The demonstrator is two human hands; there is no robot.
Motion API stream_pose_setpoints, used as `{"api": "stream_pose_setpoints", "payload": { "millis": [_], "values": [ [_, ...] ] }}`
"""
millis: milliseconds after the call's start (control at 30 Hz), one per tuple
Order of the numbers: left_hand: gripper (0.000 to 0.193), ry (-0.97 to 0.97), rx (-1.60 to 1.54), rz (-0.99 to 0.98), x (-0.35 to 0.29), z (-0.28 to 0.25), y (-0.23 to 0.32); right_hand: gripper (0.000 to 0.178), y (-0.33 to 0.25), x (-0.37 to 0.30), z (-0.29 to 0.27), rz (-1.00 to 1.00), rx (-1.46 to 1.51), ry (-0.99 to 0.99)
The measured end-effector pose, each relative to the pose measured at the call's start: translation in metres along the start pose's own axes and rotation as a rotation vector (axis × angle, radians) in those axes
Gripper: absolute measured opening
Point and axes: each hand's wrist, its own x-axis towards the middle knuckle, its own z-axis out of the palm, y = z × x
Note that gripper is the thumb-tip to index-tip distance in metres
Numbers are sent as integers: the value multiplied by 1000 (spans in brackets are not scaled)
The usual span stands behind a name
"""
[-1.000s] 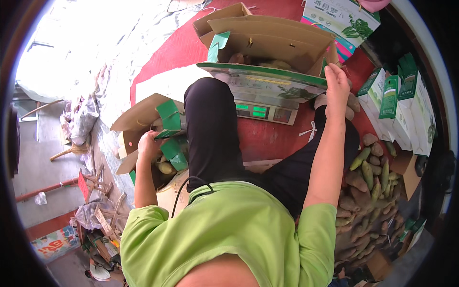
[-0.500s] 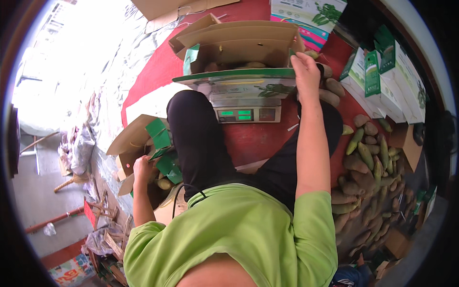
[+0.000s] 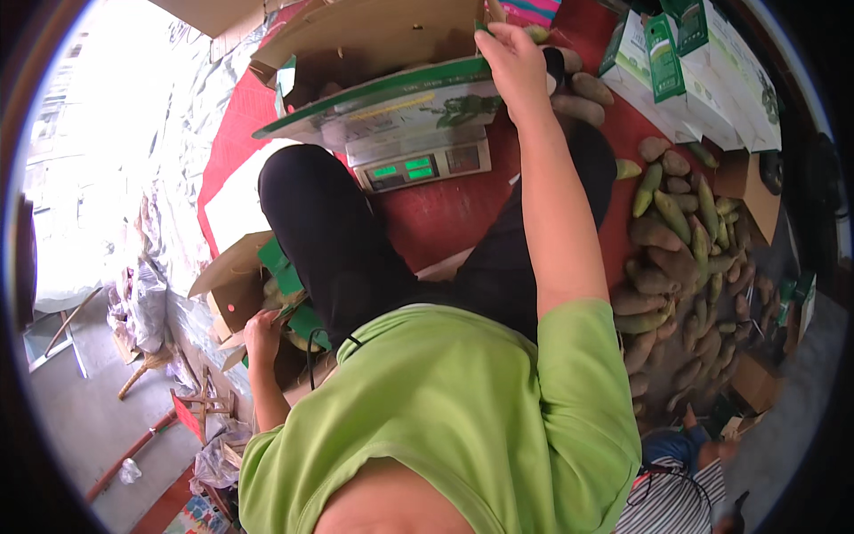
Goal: Sorting and weighing vegetables into cardboard boxes on a scale.
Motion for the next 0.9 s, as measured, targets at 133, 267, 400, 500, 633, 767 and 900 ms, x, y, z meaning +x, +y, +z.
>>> {"api": "stream_pose_setpoints", "payload": {
  "millis": [133,267,400,500,633,767,900],
  "values": [
    [24,-42,-111,-27,6,-14,14,42,8,5,-4,32,-9,-14],
    [31,-108,-527,10,14,-41,12,42,6,3,-6,28,-32,-28],
    [28,92,-611,49,44,-92,43,40,4,0,-5,3,-19,-9],
    [27,191,-687,-10,78,-119,63,31,2,0,0,5,70,38],
    [33,266,-837,154,140,-147,95,39,3,5,-12,-52,29,105],
    [37,304,-858,300,187,-164,145,31,1,12,-12,-98,160,125],
    [66,310,-913,131,227,-167,180,28,-10,8,-16,-93,184,147]
  ]
}}
